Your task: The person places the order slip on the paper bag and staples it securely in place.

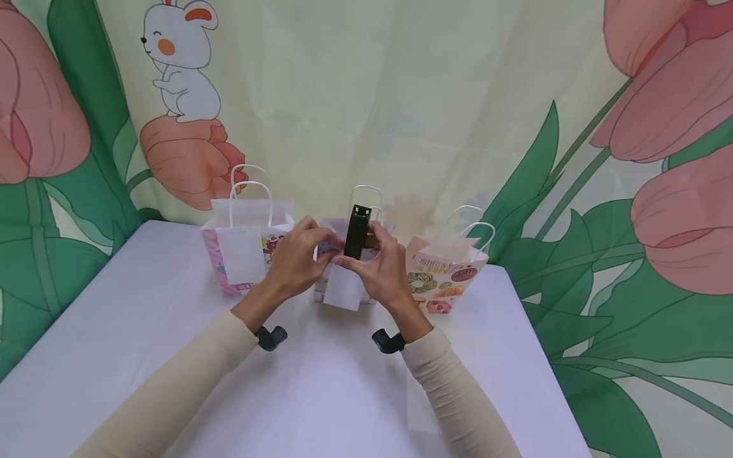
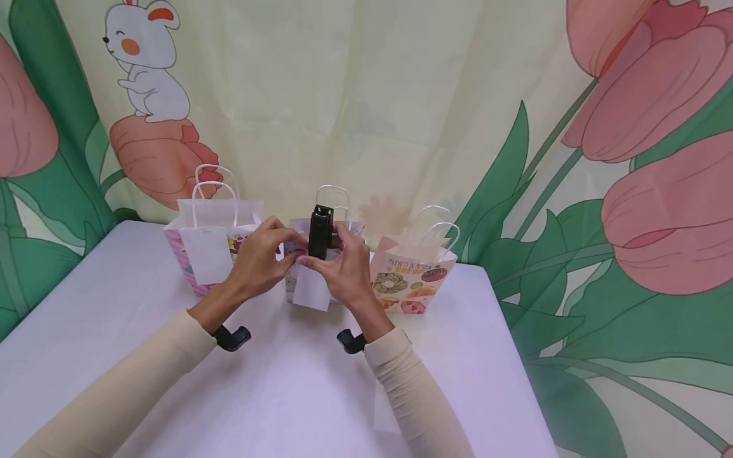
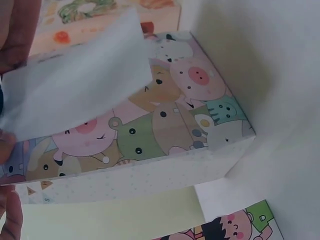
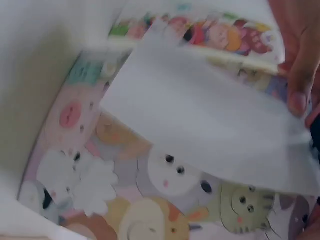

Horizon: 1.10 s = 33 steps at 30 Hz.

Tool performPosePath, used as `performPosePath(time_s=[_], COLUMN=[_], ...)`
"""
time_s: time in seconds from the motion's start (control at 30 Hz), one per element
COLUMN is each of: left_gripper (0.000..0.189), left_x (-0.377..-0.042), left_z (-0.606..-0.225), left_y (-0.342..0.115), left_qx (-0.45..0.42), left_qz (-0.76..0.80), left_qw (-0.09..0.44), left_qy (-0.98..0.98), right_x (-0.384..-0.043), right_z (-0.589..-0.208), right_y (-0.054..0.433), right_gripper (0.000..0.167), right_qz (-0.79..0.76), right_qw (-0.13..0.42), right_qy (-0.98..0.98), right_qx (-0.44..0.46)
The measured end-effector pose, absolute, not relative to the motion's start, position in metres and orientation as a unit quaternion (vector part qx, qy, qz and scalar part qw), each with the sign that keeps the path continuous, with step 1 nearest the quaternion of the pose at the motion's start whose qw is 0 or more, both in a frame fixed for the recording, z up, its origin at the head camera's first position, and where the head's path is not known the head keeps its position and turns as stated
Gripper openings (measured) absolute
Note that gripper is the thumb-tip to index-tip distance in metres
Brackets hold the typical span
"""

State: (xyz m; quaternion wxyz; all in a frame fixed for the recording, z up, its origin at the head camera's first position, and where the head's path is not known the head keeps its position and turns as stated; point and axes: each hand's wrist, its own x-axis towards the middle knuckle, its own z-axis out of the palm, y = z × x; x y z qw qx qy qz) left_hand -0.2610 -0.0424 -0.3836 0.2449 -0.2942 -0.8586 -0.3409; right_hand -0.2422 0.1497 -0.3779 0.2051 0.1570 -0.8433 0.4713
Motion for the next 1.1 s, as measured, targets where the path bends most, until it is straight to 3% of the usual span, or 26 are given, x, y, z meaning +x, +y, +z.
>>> performPosePath(time_s=[0.27,0.47,0.9,1.1], left_gripper=[0.019,0.018,0.019,0.017], left_x=[-0.261,-0.261,-0.263,-0.26], left_z=[-0.385,-0.384,-0.384,-0.383], left_y=[-0.043,-0.04,-0.039,-0.04], left_qx=[-0.297,-0.296,-0.286,-0.293], left_qz=[-0.35,-0.345,-0.353,-0.337], left_qw=[0.245,0.247,0.24,0.248], left_qy=[-0.854,-0.856,-0.858,-0.859], right_x=[-0.24,-0.237,-0.241,-0.241], right_z=[-0.378,-0.378,-0.381,-0.384], right_y=[0.159,0.162,0.148,0.147], right_gripper=[0.065,0.063,0.054,0.055], right_qz=[0.428,0.444,0.501,0.501], right_qw=[0.151,0.141,0.224,0.234], right_qy=[-0.866,-0.86,-0.822,-0.822], right_qx=[0.211,0.207,0.152,0.138])
